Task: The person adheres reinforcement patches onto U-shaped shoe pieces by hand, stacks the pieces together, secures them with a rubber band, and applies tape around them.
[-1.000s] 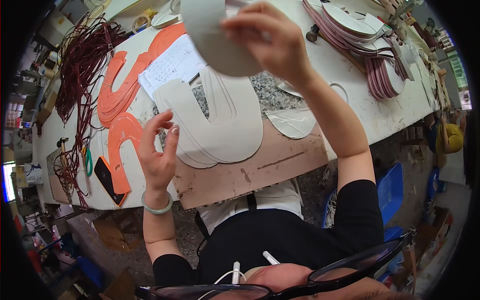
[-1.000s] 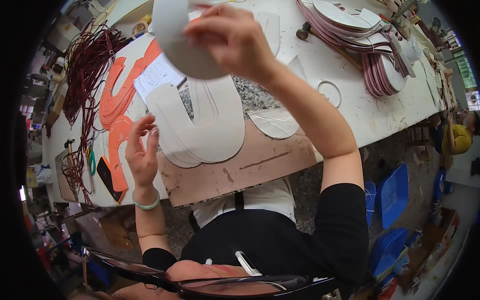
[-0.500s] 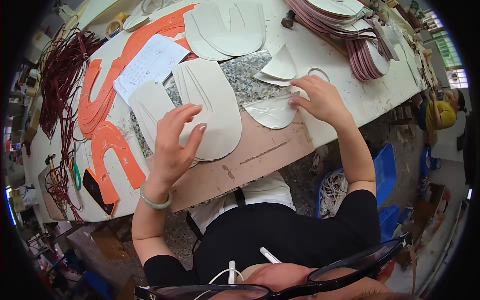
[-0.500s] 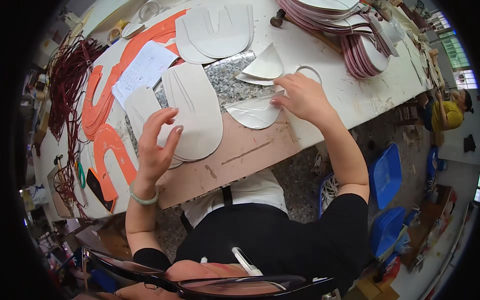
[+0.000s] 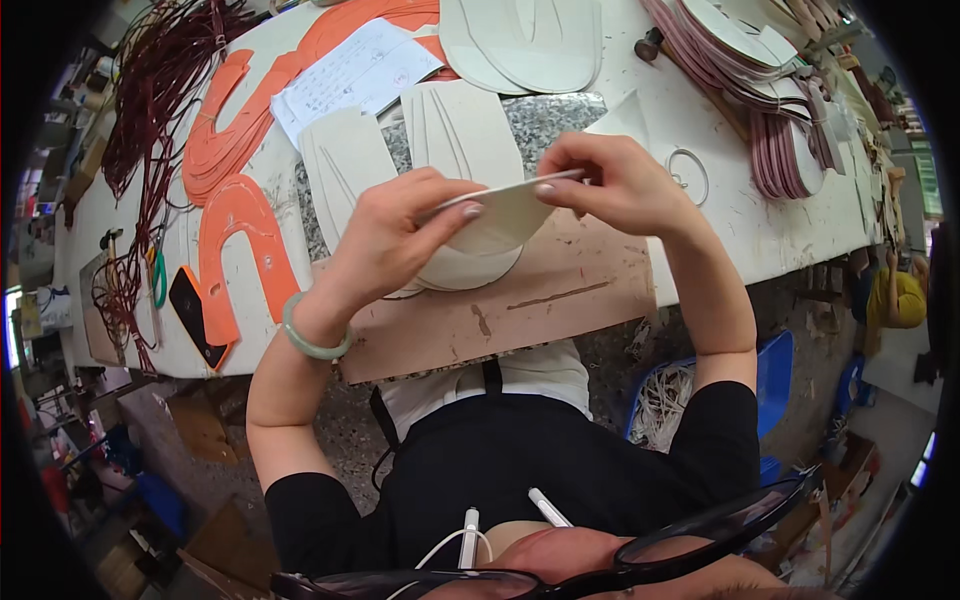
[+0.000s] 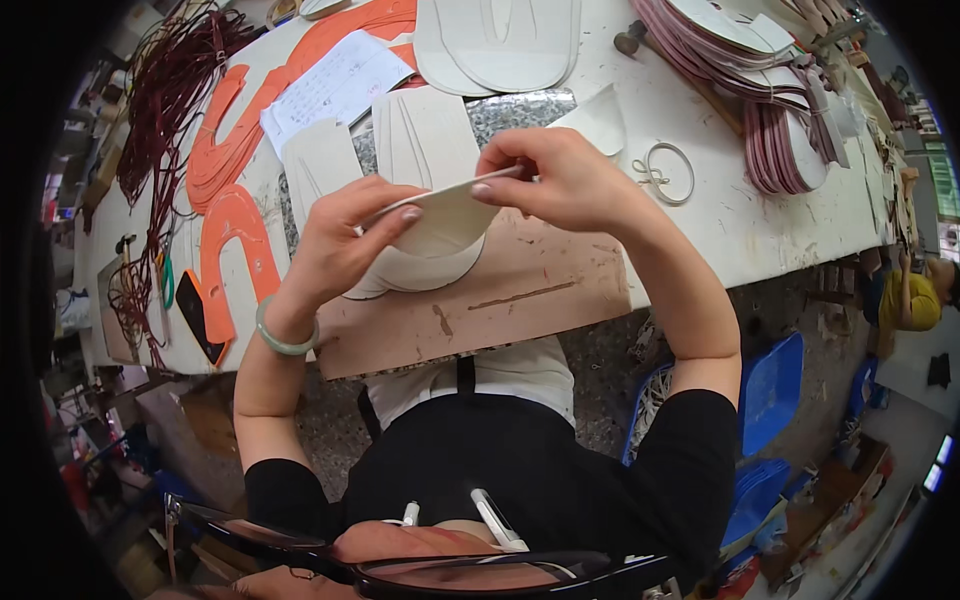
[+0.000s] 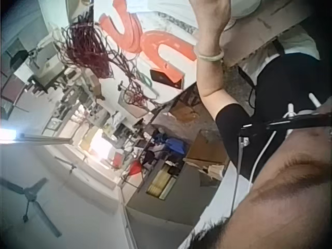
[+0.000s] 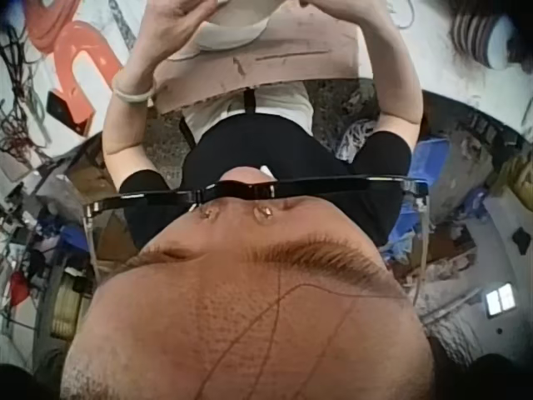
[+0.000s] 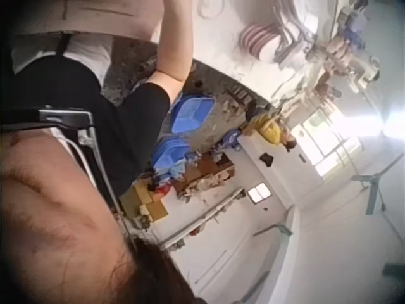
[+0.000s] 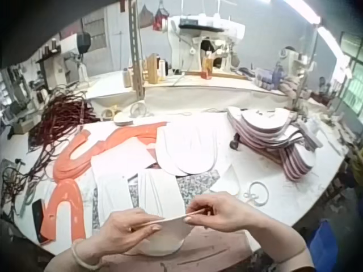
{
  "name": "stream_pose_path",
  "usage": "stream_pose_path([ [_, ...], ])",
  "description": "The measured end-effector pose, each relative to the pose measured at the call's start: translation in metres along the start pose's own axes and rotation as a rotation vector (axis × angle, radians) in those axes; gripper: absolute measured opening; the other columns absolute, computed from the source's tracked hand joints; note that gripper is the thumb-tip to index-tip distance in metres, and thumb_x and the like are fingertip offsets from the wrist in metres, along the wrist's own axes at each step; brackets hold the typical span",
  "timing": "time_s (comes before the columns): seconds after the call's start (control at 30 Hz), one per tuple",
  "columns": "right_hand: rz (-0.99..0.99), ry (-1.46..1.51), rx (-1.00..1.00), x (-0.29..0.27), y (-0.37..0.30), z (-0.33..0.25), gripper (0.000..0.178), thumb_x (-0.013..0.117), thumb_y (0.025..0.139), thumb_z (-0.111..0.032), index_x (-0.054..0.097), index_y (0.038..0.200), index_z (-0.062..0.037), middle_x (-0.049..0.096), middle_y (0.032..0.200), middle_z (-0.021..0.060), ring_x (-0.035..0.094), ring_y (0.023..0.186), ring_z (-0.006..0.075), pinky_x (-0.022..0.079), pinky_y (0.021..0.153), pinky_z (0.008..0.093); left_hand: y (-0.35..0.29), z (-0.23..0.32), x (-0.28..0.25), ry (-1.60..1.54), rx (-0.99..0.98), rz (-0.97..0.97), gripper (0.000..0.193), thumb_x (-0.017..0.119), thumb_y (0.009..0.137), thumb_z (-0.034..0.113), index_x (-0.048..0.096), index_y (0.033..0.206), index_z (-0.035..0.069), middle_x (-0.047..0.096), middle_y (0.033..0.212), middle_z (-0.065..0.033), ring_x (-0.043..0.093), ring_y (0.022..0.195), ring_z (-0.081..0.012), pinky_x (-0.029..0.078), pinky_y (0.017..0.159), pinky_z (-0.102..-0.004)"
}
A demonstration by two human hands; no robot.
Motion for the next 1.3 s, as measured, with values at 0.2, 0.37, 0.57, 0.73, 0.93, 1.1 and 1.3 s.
stream_pose_path([
  [0.2,-0.202,0.206,0.284,0.038,0.02,0.038,0.025,0.073,0.087,-0.023,0.065,0.097,-0.0019,0.064,0.076,0.0009,0.054,0.057,0.0057,0.043,0.047,0.0205,-0.044,-0.04,-0.014,-0.042,-0.338,0.047,0.022,0.067,0.091,0.015,0.068,0.108,0.001,0.061,0.073,-0.0042,0.052,0.061,-0.0079,0.044,0.057,-0.0245],
  [0.37,-0.207,0.155,0.362,0.045,0.021,0.039,0.029,0.075,0.085,-0.025,0.065,0.099,-0.0009,0.063,0.075,0.0014,0.054,0.057,0.0062,0.042,0.048,0.0211,-0.051,-0.048,-0.012,0.048,-0.367,0.084,0.023,0.07,0.088,0.011,0.067,0.109,0.001,0.056,0.07,0.0023,0.047,0.062,-0.004,0.041,0.056,-0.0208],
  [0.57,-0.137,0.031,0.199,0.045,0.025,0.043,0.032,0.077,0.083,-0.025,0.065,0.102,-0.0016,0.063,0.073,0.0017,0.054,0.06,0.0068,0.044,0.053,0.0239,-0.05,-0.048,-0.011,0.093,-0.403,0.076,0.026,0.073,0.087,0.013,0.067,0.109,0.001,0.054,0.068,0.0026,0.046,0.061,-0.0036,0.041,0.055,-0.0207],
  [0.73,-0.091,-0.343,0.145,0.049,0.021,0.032,0.033,0.076,0.081,-0.022,0.062,0.106,-0.0069,0.063,0.081,0.0078,0.062,0.074,0.0204,0.049,0.065,0.0314,-0.048,-0.036,-0.006,0.257,-0.276,0.107,0.027,0.075,0.083,0.012,0.067,0.107,0.002,0.058,0.073,-0.0027,0.053,0.064,-0.0104,0.044,0.058,-0.025],
  [0.93,-0.082,-0.631,-0.597,0.084,-0.009,0.012,0.038,0.076,0.074,-0.019,0.06,0.106,-0.0052,0.056,0.111,0.0103,0.056,0.104,0.028,0.048,0.086,0.0371,-0.062,-0.01,0.027,0.568,0.398,0.027,0.025,0.073,0.074,0.006,0.068,0.098,0.004,0.061,0.1,-0.0063,0.059,0.09,-0.0242,0.05,0.077,-0.0344],
  [1.1,0.044,-0.489,-0.519,0.063,0.001,0.016,0.039,0.076,0.075,-0.023,0.06,0.106,-0.0043,0.057,0.105,0.0106,0.054,0.103,0.0287,0.046,0.089,0.0389,-0.064,-0.019,0.01,0.525,0.316,-0.007,0.033,0.074,0.075,0.009,0.066,0.106,0.0,0.062,0.103,-0.0079,0.058,0.093,-0.0261,0.05,0.082,-0.0357],
  [1.3,-0.135,-0.543,-0.286,0.064,0.025,0.01,0.038,0.079,0.071,-0.02,0.06,0.1,-0.0066,0.057,0.103,0.0074,0.051,0.103,0.0274,0.043,0.089,0.0373,-0.053,-0.024,0.003,0.555,0.111,0.13,0.039,0.075,0.079,0.016,0.063,0.111,-0.002,0.06,0.105,-0.0124,0.054,0.099,-0.0282,0.047,0.087,-0.0372],
])
Point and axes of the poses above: each hand's wrist, its own y-axis towards the middle knuckle, its own x-axis out of the palm, z = x × y, the point moved 5 cm from there along y, towards the middle knuckle
